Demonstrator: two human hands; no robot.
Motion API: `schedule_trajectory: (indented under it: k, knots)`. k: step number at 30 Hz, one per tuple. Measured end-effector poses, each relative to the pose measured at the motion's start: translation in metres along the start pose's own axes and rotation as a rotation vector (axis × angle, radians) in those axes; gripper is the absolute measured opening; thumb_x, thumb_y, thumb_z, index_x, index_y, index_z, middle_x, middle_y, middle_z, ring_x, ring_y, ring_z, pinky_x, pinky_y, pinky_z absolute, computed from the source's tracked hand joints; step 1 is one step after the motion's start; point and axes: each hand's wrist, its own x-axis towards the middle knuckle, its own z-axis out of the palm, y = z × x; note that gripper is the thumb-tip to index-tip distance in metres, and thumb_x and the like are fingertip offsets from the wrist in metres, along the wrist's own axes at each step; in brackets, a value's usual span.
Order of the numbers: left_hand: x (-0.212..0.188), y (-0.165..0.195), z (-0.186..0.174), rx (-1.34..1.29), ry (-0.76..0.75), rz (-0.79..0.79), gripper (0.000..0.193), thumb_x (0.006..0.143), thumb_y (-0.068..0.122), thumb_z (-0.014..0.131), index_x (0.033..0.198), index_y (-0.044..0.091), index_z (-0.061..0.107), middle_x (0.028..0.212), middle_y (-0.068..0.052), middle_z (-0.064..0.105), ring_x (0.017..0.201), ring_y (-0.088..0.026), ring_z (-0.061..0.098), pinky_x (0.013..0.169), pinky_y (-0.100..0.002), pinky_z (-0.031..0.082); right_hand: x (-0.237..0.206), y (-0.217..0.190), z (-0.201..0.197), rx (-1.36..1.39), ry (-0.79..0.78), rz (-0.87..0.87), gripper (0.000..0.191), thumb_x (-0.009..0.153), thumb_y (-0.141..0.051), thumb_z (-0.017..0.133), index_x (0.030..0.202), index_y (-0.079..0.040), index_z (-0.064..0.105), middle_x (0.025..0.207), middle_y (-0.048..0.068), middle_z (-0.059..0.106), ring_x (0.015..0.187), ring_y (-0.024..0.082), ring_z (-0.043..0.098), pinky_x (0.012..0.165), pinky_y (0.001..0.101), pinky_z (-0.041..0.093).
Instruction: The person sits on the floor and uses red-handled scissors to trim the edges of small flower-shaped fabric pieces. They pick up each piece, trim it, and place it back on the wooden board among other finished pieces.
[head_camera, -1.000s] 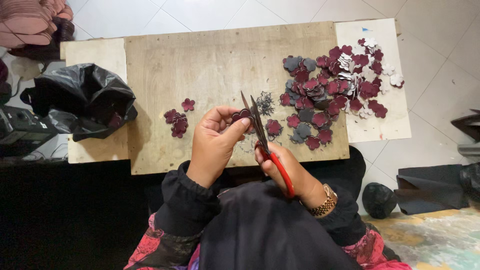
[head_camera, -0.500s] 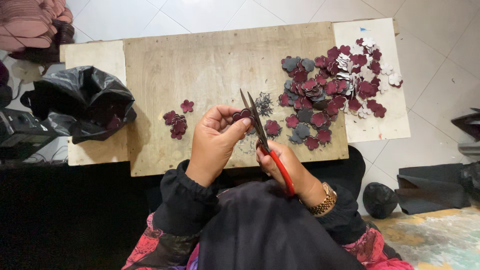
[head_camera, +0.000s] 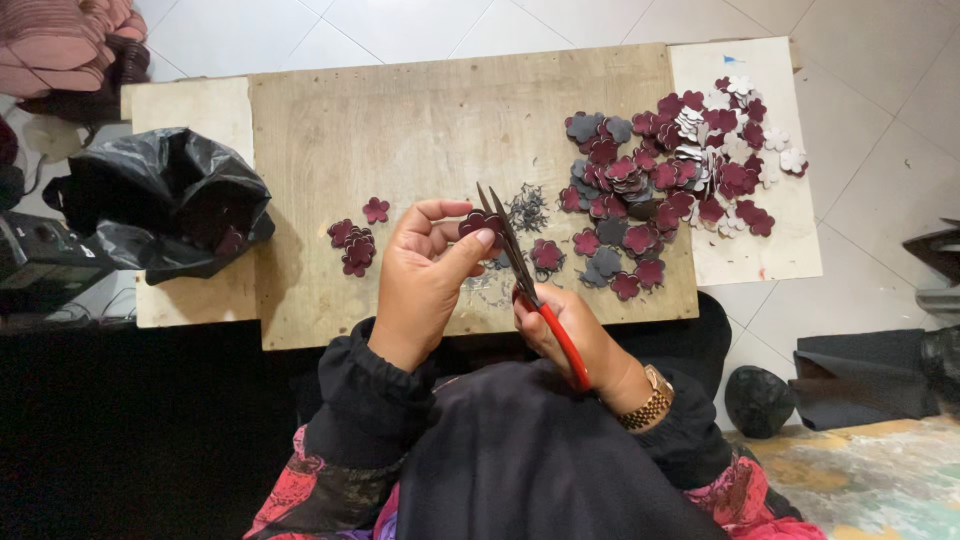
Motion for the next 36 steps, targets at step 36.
schedule_trajectory:
  k: [36]
  knots:
    - [0.002,0.004,-0.008,0.028,-0.027,-0.114,0.036,0.090,0.002,0.073,0.118,0.002,0.050,0.096,-0.013,0.075,0.082,-0.016,0.074,0.068,-0.025,0.056,0.001,-0.014,-0.004,-0.048,-0.096,0.009,0.065,0.090,-0.076,0.059,0.086,-0.012,0.049,0.073,-0.005,0.046,0.064,0.006,0.041,0.056,0.0219,0.036]
